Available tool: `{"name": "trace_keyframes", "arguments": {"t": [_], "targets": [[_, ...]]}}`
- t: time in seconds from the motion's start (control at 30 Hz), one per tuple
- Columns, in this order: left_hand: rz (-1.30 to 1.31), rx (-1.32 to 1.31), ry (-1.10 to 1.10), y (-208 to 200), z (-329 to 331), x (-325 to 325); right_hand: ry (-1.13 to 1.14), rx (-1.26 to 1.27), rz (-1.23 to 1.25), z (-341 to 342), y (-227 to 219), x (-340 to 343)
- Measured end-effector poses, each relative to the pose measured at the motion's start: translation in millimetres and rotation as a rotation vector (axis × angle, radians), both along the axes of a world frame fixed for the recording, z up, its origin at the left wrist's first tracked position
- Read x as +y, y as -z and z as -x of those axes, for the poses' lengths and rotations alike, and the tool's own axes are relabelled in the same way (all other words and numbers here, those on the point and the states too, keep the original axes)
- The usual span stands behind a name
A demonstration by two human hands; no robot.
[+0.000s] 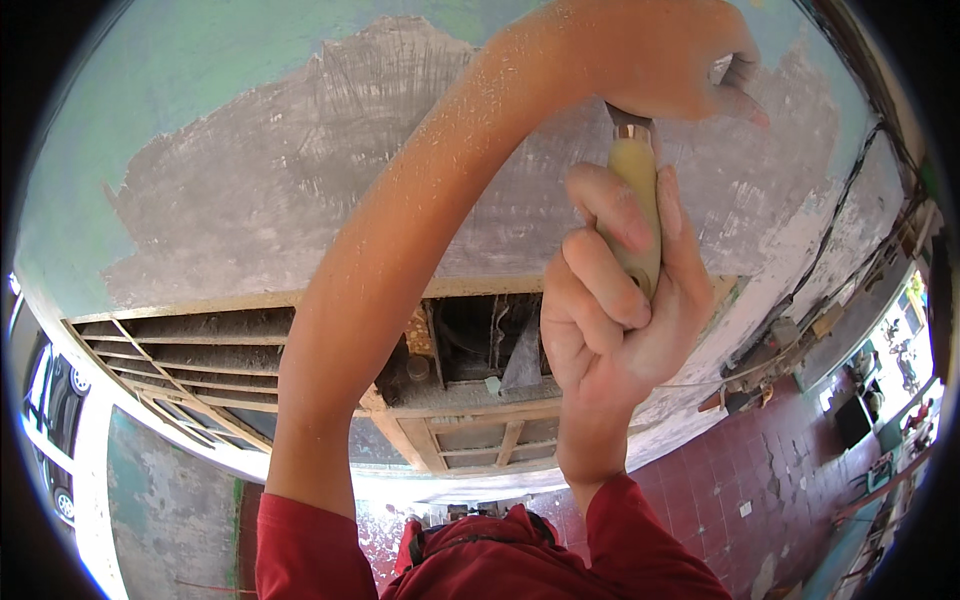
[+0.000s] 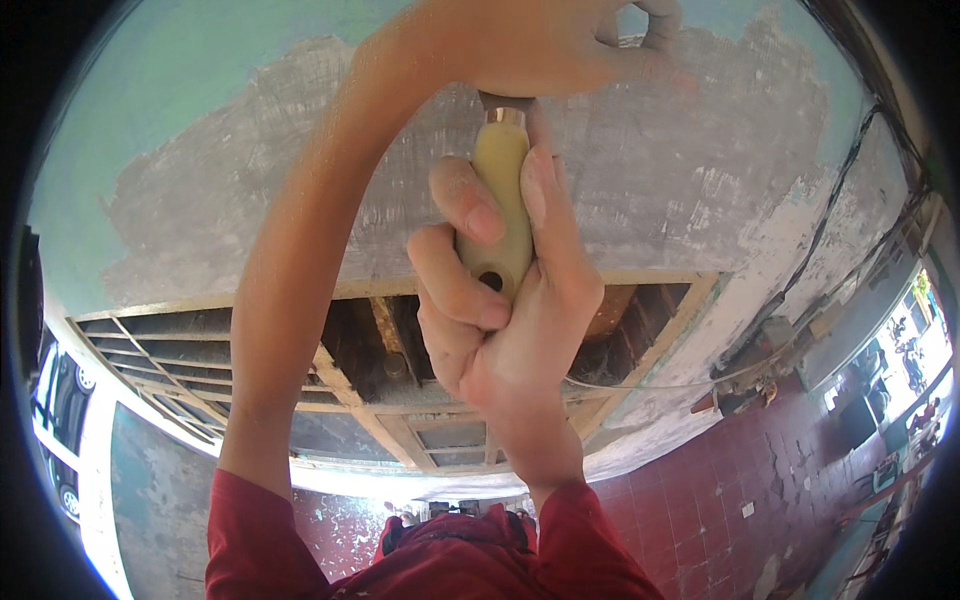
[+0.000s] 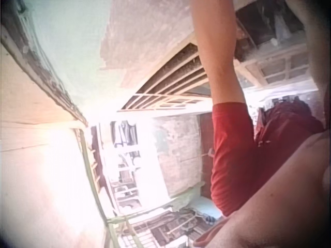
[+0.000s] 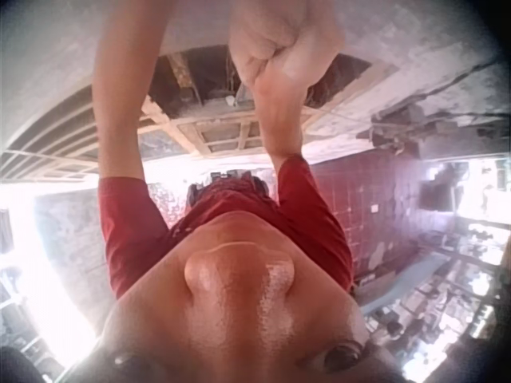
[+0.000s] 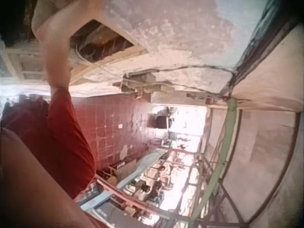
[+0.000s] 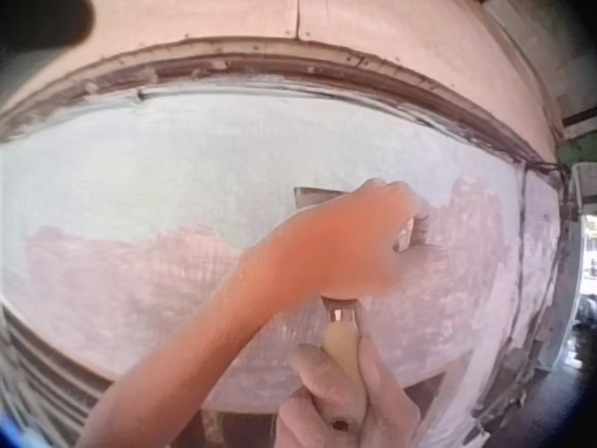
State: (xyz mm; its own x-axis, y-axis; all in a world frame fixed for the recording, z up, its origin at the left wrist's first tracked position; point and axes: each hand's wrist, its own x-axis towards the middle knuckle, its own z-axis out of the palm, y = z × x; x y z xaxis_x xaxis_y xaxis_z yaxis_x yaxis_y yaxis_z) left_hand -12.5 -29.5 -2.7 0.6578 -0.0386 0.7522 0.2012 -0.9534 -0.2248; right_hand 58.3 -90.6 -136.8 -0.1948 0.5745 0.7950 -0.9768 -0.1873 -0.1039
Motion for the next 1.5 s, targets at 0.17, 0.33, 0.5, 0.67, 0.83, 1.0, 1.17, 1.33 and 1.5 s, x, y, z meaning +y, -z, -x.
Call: {"name": "trace_keyframes", "arguments": {"t": [0.17, 0.33, 0.5, 0.67, 0.83, 1.0, 1.17, 1.33, 1.5], "targets": [[-0.036, 0.035, -0.123, -0.1, -22.9, 28.1, 0.15, -0.163, 0.075, -3.0, 4.2, -2.7], [0.122, 0.064, -0.132, 24.4, -18.5, 14.3, 0.19, -0.198, 0.121, -6.3, 26.1, -11.3], [0.077, 0.027, -0.116, 46.2, -16.1, 17.8, 0.192, -0.187, 0.173, -3.2, 40.2, -18.5], [0.094, -0.005, -0.137, 45.8, -14.0, 15.9, 0.194, -0.201, 0.18, -2.2, 33.4, -21.5], [0.005, -0.027, -0.057, 26.2, -22.1, 30.0, 0.214, -0.197, 0.152, 0.7, 19.6, -14.9], [-0.07, -0.084, 0.003, -0.9, -17.9, 25.0, 0.07, -0.051, 0.013, 2.9, -1.7, -3.1], [-0.059, -0.049, -0.041, -0.7, -22.6, 37.4, 0.027, -0.055, 0.043, 7.0, 1.0, -2.7], [0.063, 0.033, -0.154, 35.3, -12.5, 17.8, 0.188, -0.182, 0.191, 3.4, 29.7, -16.2], [0.102, 0.023, -0.178, 56.3, -7.2, 14.6, 0.148, -0.175, 0.24, 5.0, 45.6, -24.5]]}}
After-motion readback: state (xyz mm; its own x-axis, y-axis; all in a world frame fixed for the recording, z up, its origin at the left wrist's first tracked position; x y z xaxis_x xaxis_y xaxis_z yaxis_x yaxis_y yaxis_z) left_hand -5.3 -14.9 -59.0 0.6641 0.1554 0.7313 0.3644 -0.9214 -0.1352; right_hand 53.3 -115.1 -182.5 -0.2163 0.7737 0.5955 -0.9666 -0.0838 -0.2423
